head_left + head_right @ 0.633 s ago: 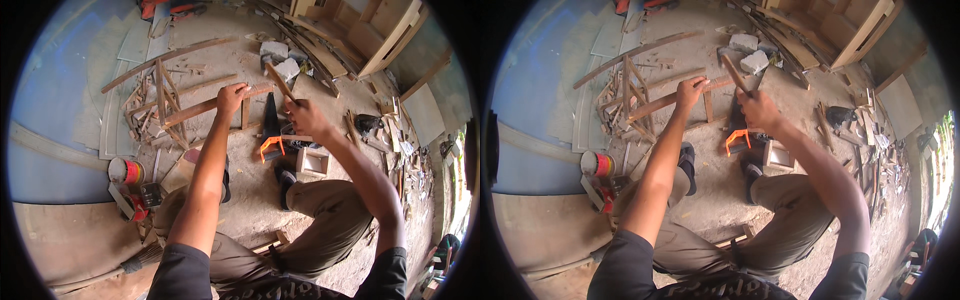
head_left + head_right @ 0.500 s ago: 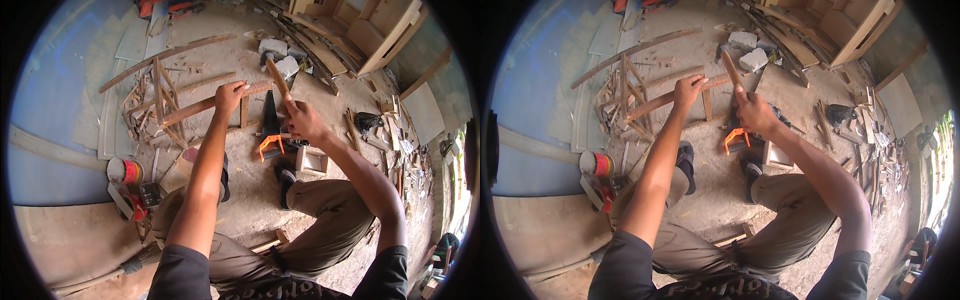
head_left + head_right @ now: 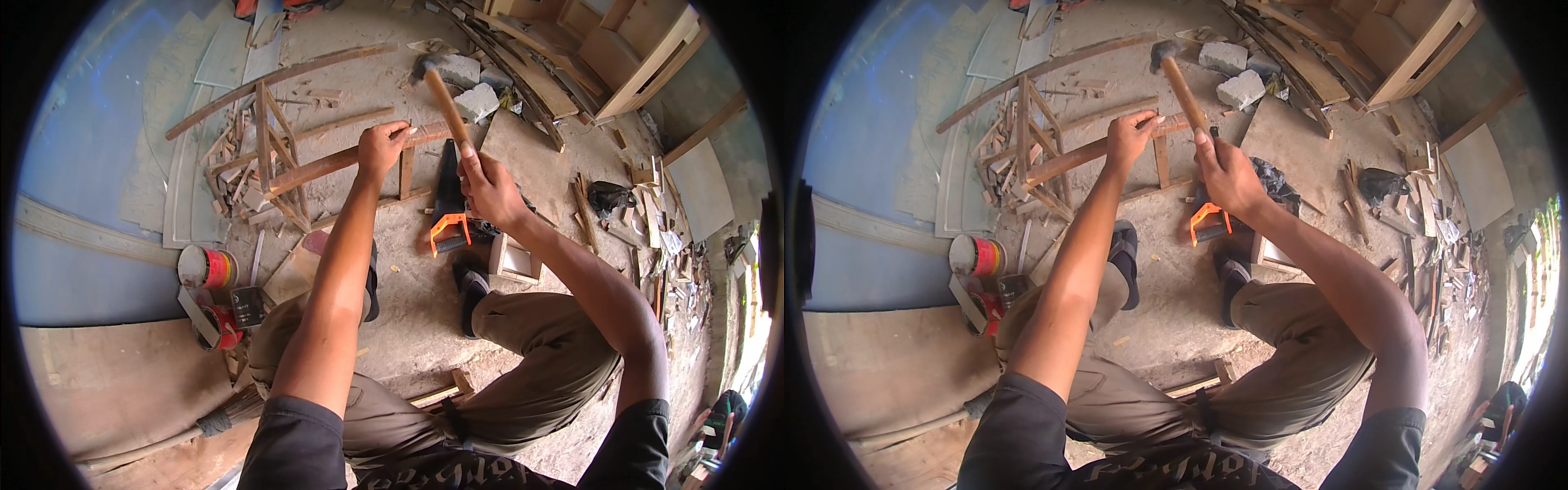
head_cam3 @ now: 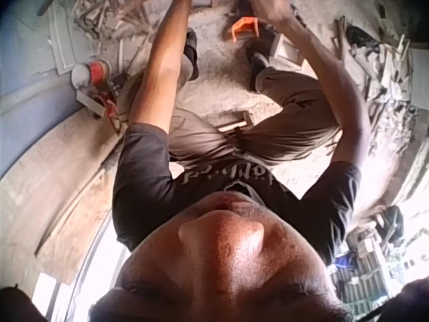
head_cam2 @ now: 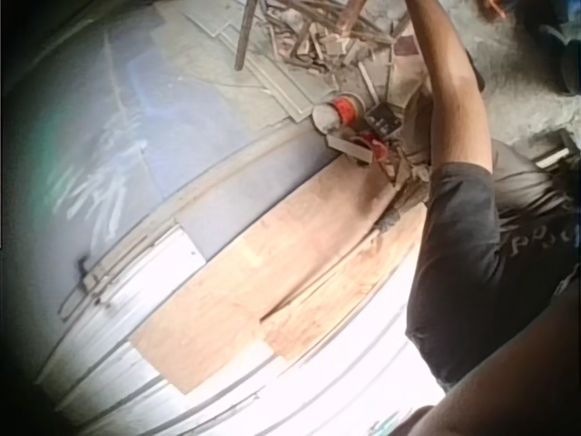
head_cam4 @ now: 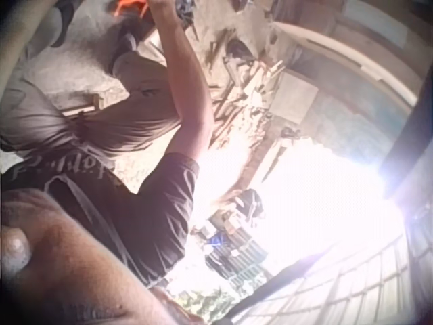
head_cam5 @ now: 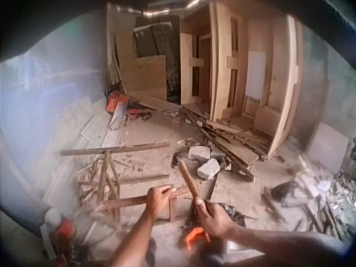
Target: The person is assembling a wooden frame, likely a chair, by hammering nails into the joints to secure the pieces together. They use a hammer and a hand saw to adjust and fit the wooden components.
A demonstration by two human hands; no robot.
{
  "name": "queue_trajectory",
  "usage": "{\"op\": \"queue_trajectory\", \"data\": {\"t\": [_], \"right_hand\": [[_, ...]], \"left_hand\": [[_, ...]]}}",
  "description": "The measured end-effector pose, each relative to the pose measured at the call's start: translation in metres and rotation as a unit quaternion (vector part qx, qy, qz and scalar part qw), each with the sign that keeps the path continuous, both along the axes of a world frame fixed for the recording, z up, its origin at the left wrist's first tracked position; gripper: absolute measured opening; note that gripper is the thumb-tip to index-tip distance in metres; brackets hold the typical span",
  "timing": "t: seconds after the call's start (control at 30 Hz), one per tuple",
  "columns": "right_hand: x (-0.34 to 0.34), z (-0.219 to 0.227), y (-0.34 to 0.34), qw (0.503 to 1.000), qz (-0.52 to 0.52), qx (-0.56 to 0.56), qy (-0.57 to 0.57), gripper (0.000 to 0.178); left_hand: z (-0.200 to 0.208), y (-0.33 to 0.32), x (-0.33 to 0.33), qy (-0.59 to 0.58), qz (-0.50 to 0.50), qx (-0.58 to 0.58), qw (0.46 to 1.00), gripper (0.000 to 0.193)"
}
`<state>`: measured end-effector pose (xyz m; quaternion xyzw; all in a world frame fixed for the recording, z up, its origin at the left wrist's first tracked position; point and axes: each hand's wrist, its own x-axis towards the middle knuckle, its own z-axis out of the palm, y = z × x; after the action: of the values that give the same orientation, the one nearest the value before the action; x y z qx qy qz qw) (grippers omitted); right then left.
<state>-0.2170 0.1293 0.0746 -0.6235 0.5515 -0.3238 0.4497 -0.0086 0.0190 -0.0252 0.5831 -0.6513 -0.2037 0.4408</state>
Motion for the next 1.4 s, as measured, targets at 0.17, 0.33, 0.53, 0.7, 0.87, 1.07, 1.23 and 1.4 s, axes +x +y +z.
{"op": "queue_trajectory", "data": {"t": [0.17,0.33,0.53,0.7,0.87,1.07,1.23,1.4], "right_hand": [[0.005,0.004,-0.001,0.995,0.022,0.071,0.071,0.063],[0.002,-0.003,0.003,0.997,0.005,-0.002,0.082,0.064],[0.005,-0.009,-0.002,0.992,0.009,0.016,0.124,0.064],[0.001,0.0,0.002,0.991,0.007,-0.015,0.136,0.064],[0.003,0.004,-0.002,0.992,0.012,0.001,0.127,0.064],[0.001,0.003,-0.003,0.99,0.018,0.026,0.137,0.064],[0.002,0.001,-0.002,0.996,-0.007,0.006,0.086,0.064],[0.0,-0.005,-0.003,0.986,0.028,-0.003,0.166,0.062]], "left_hand": [[-0.007,-0.002,0.009,-0.01,0.004,-0.038,0.999,0.029],[-0.006,-0.002,0.001,0.005,0.002,-0.023,1.0,0.031],[-0.006,-0.005,0.008,0.007,-0.003,-0.074,0.997,0.03],[-0.004,-0.003,0.003,0.007,-0.001,-0.036,0.999,0.031],[-0.006,-0.003,0.005,0.013,0.012,-0.021,1.0,0.031],[-0.008,-0.006,0.002,-0.012,0.024,-0.056,0.998,0.03],[-0.009,-0.006,0.004,-0.005,0.019,-0.042,0.999,0.029],[-0.007,-0.006,0.0,-0.018,0.029,-0.033,0.999,0.029]]}}
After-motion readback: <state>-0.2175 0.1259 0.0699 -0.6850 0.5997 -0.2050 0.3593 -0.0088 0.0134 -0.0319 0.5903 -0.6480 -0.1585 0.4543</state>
